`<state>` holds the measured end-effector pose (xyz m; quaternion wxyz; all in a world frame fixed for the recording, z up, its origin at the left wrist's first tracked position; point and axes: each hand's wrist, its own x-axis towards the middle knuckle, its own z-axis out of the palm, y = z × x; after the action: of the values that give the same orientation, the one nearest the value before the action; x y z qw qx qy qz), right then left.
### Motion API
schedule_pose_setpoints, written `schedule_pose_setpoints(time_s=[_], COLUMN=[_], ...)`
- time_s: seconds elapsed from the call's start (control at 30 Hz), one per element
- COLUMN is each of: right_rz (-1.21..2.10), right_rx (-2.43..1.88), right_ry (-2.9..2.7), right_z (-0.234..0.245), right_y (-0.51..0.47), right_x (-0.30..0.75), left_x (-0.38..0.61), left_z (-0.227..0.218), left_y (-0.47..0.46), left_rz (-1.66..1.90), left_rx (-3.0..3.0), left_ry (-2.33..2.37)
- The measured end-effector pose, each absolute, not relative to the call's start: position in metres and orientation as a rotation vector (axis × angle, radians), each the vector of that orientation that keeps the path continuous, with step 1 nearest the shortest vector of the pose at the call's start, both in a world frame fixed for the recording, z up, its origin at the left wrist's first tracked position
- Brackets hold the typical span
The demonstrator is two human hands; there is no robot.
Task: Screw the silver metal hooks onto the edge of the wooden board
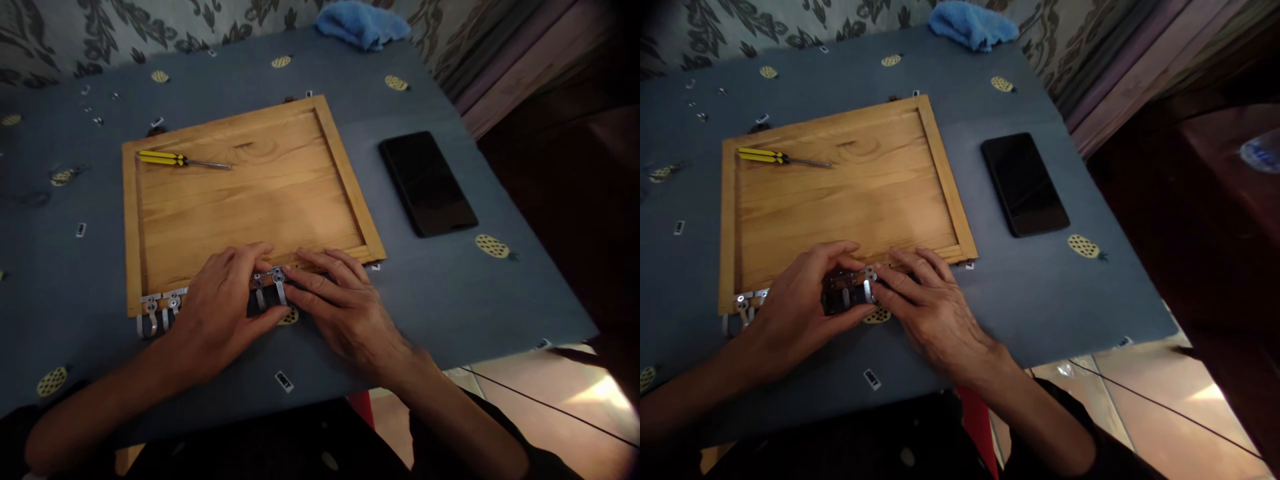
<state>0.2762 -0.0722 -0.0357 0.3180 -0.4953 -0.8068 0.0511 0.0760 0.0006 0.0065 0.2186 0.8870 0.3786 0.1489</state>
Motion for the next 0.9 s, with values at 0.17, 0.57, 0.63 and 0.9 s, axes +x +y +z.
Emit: schedule_pose_setpoints(time_s=[0.17, 0.57, 0.63, 0.9], right_rz=[0.132, 0.135, 0.131, 0.127], right_rx=[-1.293, -1.27, -1.272, -1.272], right_ry=[-2.119, -2.128, -2.13, -2.147], right_z=[-0.0382, -0.0327, -0.0327, -0.032], right_y=[-0.0718, -0.0692, -0.069, -0.069], right_x=[0.2764, 0.2765, 0.2764, 0.2765], left_x=[0.0754, 0.0749, 0.0734, 0.0712], left_z=[0.0067, 0.0083, 0.0085, 0.0092], left_y=[0.0004, 0.0004, 0.0012, 0.0031], left_rz=[0.398, 0.426, 0.432, 0.395], left_rx=[2.449, 2.451, 2.418, 2.413], left_ry=[1.053, 0.998, 0.986, 0.972])
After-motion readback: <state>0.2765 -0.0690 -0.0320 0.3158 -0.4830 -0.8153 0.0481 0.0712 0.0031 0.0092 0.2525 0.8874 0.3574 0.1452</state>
